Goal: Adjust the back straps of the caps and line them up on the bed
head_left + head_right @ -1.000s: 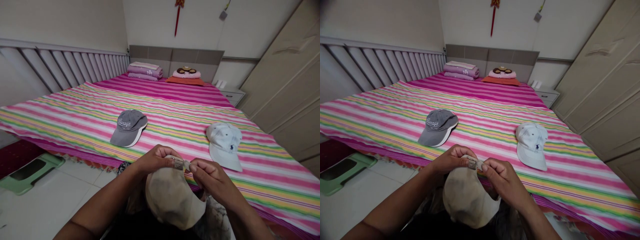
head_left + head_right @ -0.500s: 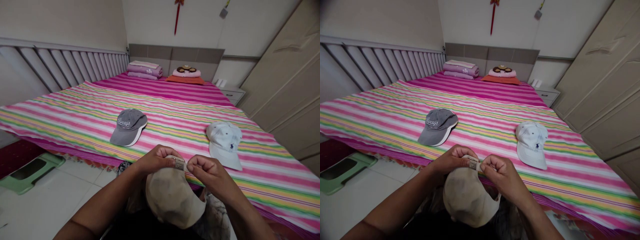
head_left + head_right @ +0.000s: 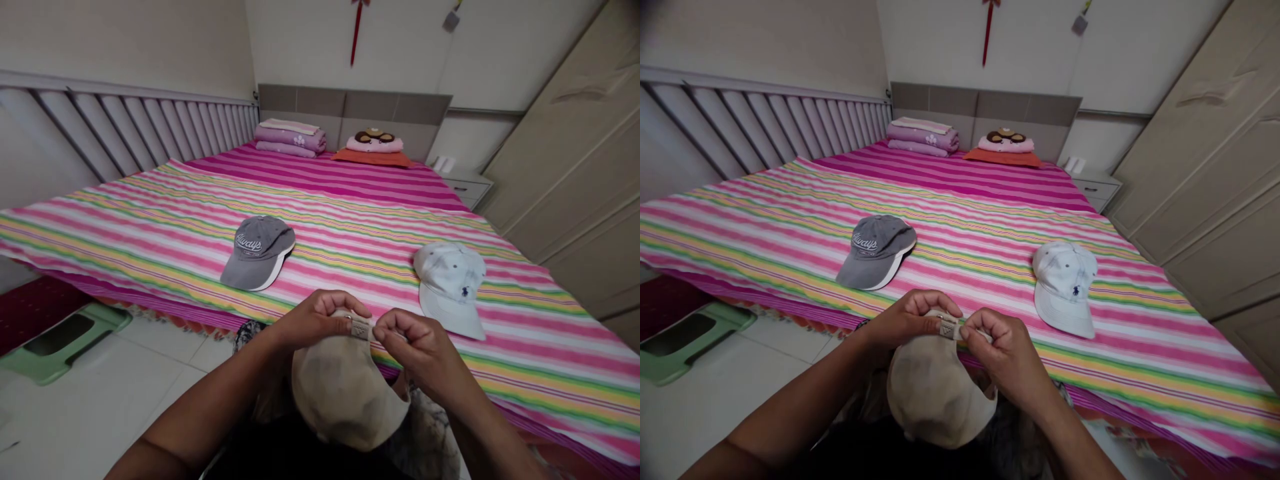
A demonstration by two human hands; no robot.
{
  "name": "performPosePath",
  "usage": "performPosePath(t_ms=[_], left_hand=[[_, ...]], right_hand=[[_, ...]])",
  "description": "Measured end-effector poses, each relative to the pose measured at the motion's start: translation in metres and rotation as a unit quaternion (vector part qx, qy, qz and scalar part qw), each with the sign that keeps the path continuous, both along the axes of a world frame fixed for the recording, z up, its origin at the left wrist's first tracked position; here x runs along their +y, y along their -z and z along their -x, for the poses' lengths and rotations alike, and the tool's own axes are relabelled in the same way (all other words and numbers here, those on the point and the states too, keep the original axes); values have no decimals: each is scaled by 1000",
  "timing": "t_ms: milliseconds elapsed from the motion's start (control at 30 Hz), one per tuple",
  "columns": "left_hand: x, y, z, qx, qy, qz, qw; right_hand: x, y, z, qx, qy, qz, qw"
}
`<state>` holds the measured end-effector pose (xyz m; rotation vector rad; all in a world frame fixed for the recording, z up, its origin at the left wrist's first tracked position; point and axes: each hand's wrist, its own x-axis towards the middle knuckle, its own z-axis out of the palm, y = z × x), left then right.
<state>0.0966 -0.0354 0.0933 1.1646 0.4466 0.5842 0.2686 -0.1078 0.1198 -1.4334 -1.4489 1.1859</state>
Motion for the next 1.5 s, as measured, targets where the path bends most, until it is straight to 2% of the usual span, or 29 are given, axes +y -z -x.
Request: performPosePath(t_ms=[167, 367, 567, 733, 900, 967, 1133, 1300, 1500], left_hand=[[-3, -1, -2, -15, -27, -13, 999], [-4, 1, -2, 30, -77, -75, 994], [-4, 2, 2, 30, -53, -158, 986], [-6, 1, 1, 78, -109, -238, 962], [-7, 0, 0, 88, -151, -363, 915], [-8, 1, -1, 82, -153, -365, 915], [-11, 5, -4, 65, -142, -308, 938], [-11, 8, -4, 51, -141, -298, 943], [-11, 13, -5, 42, -142, -275, 950]], right_hand=[[4, 7, 0, -9, 15, -41, 999], [7, 14, 2, 7, 40, -64, 997], [5, 15, 7, 8, 79, -75, 994], [4, 16, 11, 16, 85, -71, 994], [2, 15, 12, 31, 88, -61, 994], [1, 15, 13, 58, 89, -39, 994], [0, 18, 16, 120, 83, -1, 989], [-1, 20, 14, 254, 42, 62, 964], [2, 26, 13, 262, 30, 66, 962]])
